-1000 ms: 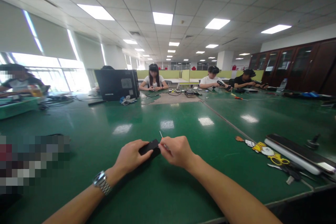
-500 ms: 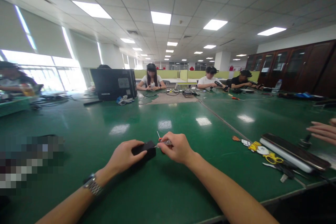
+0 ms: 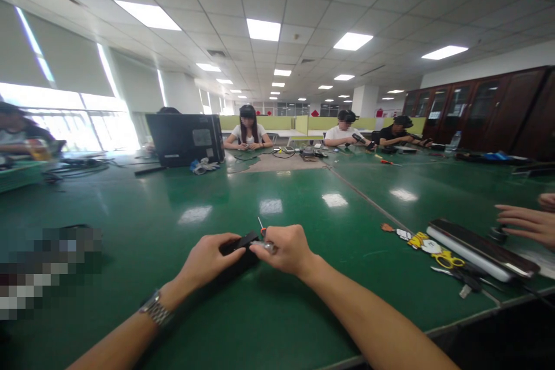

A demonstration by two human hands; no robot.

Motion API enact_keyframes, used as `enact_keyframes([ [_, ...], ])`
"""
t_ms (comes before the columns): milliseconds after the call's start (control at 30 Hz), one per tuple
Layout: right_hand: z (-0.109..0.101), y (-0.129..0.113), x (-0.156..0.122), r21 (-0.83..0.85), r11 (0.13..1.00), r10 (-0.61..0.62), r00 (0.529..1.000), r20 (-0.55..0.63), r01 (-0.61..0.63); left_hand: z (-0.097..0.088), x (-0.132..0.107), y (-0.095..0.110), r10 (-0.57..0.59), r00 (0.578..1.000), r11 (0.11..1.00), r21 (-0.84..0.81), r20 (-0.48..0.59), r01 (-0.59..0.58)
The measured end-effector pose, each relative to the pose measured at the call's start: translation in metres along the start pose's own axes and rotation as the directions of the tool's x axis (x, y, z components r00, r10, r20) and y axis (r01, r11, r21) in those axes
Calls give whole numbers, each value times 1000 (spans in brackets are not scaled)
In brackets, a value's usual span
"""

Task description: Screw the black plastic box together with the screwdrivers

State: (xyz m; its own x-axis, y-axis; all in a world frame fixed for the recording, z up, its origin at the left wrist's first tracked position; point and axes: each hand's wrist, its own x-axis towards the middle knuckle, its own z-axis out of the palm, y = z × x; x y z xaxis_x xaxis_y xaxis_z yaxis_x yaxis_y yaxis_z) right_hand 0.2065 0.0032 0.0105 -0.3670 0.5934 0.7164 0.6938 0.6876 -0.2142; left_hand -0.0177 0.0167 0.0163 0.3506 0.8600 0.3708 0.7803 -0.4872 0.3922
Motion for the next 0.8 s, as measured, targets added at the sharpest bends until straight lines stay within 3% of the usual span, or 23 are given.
enact_keyframes([
  [100,-6,5,4,49,979,192,978,84,-197,2,1,-7,-20,999,1000,0,-30,20],
  [200,-9,12,4,-23,954,294,913,283,-300,3,1,-16,2,999,1000,-2,-50,-2],
  [300,-6,15,1,-159,966,252,876,412,-204,5,2,-20,54,998,997,-52,-35,-56],
  [433,-1,11,-1,-276,959,181,882,435,-61,7,2,-18,82,996,990,-111,-26,-84],
  [633,-2,9,-1,-318,945,231,850,473,-79,4,1,-14,78,997,990,-114,-1,-77],
  [800,-5,13,0,-309,950,201,853,482,-50,5,1,-15,87,996,992,-96,-1,-87],
])
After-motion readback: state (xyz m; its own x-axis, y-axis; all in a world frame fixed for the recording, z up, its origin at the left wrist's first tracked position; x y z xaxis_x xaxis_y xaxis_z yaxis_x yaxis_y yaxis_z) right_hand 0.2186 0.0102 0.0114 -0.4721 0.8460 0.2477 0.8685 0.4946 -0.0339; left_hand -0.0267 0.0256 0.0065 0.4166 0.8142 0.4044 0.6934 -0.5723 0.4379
